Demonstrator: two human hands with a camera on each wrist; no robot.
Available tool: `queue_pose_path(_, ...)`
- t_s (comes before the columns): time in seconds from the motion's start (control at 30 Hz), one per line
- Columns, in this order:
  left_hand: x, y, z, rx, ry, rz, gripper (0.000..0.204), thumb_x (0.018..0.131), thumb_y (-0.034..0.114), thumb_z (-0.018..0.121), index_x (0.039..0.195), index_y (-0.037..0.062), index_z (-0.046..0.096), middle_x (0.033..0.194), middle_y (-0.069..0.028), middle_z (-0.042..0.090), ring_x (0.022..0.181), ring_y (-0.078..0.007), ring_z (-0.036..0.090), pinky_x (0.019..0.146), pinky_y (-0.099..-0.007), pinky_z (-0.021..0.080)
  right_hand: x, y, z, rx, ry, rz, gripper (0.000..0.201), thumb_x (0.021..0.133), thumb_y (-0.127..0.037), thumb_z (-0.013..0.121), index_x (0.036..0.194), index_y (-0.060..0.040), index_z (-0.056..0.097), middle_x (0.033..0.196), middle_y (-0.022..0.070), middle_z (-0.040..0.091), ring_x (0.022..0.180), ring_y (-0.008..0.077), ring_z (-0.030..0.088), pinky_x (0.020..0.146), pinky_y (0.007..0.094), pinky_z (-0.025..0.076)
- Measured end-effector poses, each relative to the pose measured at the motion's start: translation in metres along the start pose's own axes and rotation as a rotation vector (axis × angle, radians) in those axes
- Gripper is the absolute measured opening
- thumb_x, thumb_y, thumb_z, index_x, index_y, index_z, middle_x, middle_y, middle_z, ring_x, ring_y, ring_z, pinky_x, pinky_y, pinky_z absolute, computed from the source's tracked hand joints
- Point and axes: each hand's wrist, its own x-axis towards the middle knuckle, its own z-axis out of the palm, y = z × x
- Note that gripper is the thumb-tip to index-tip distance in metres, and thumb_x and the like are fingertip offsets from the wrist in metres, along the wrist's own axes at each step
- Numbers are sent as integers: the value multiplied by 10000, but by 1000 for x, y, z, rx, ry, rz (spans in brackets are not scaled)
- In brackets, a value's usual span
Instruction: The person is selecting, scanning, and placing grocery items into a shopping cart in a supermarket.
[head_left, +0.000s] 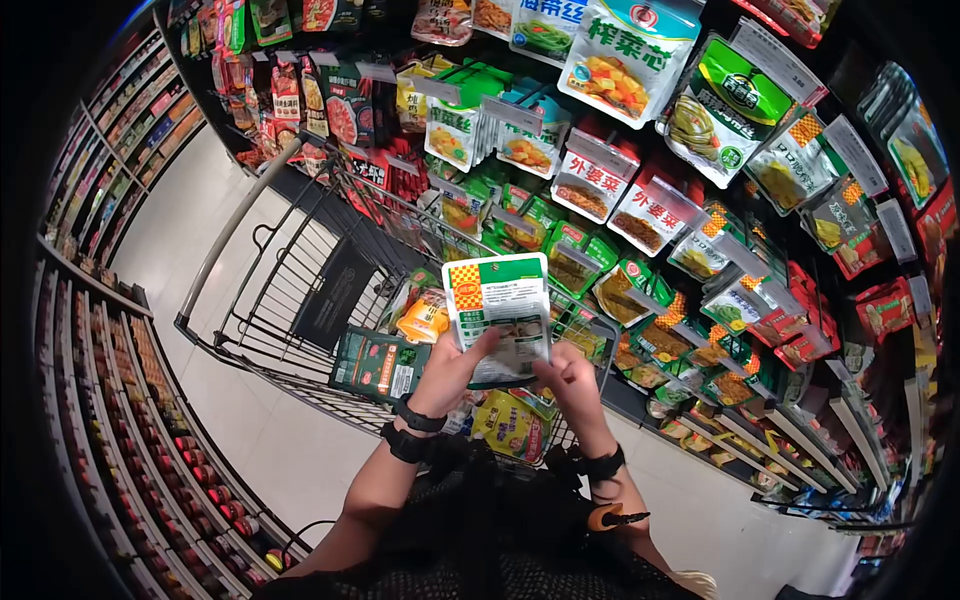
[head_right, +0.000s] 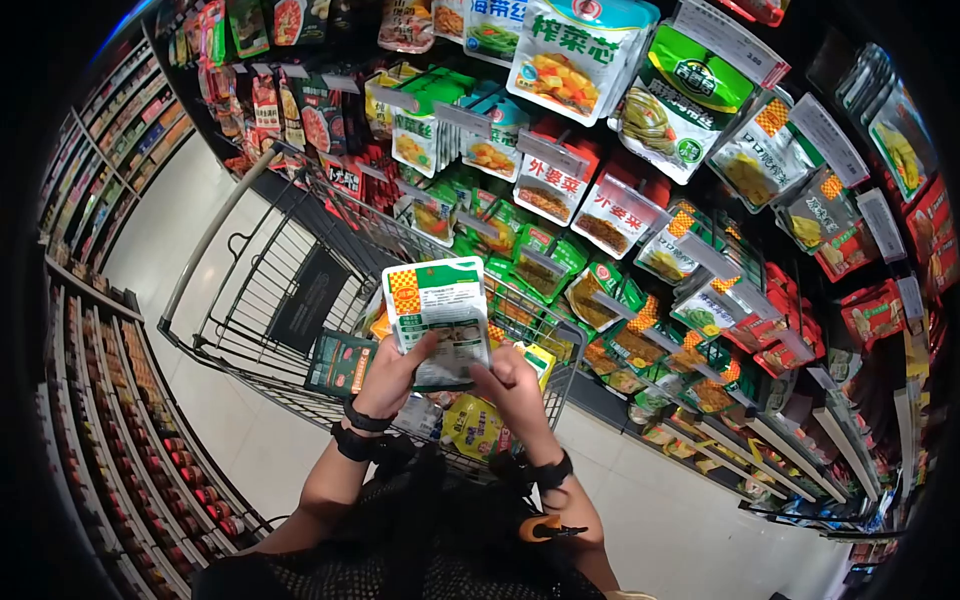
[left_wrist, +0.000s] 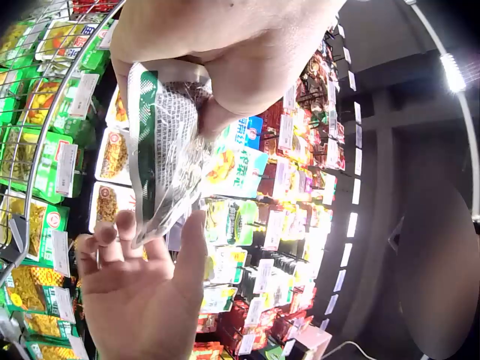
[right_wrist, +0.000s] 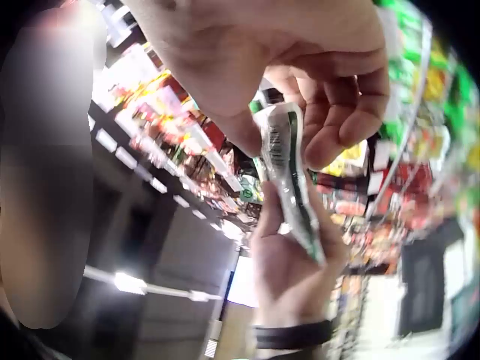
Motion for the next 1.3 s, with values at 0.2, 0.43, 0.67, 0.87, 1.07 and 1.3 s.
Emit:
queue_pose_path(0.2, -3, 26, -11, 372, 2, -30, 446, 956, 349, 421, 1191, -22, 498, 1120, -76, 583, 1018, -126, 525, 879, -280, 414, 14, -16, 14, -204, -222, 68, 243, 887, -216, 578, 1023, -15, 572, 871, 9, 631, 701, 51, 552, 581, 199, 443)
queue_pose_path(0.43, -20, 51, -16, 577, -98, 43, 304, 859, 141, 609, 1116, -16, 571, 979, -66, 651, 875, -100, 586, 782, -257, 463, 27, -31, 32, -46, -245, -123, 336, 878, -220, 591, 1101, 25, 535, 1026, 79, 623, 902, 105, 579, 787, 253, 467)
queue_pose_path(0.67, -29, 60, -7, 520, 48, 176, 237, 874, 142, 588, 1041, -24, 617, 954, -55, 656, 849, -85, 575, 756, -241, 458, 41, -37, 42, -137, -272, -77, 361, 871, -265, 596, 1086, 21, 547, 994, 79, 630, 867, 100, 579, 764, 248, 468)
queue_pose_path(0.87, -34, 61, -3, 499, 41, 148, 247, 873, 139, 593, 1058, -23, 614, 968, -58, 657, 867, -82, 578, 775, -242, 452, 35, -48, 53, -123, -250, -85, 387, 863, -297, 593, 1091, 13, 562, 978, 78, 639, 882, 121, 578, 794, 279, 459)
queue_pose_path(1.07, -31, 57, -5, 487, 19, 97, 254, 880, 142, 586, 1068, -28, 607, 982, -49, 651, 865, -68, 568, 772, -227, 447, 40, -38, 45, -132, -266, -52, 385, 867, -291, 583, 1102, 14, 562, 991, 78, 637, 893, 134, 581, 810, 293, 457)
queue_pose_path(1.3, -26, 54, -3, 404, 8, 52, 249, 886, 144, 579, 1065, -27, 607, 980, -46, 649, 858, -69, 572, 766, -225, 448, 41, -37, 44, -53, -244, -33, 396, 867, -305, 586, 1101, 14, 564, 990, 75, 636, 890, 140, 583, 813, 292, 455)
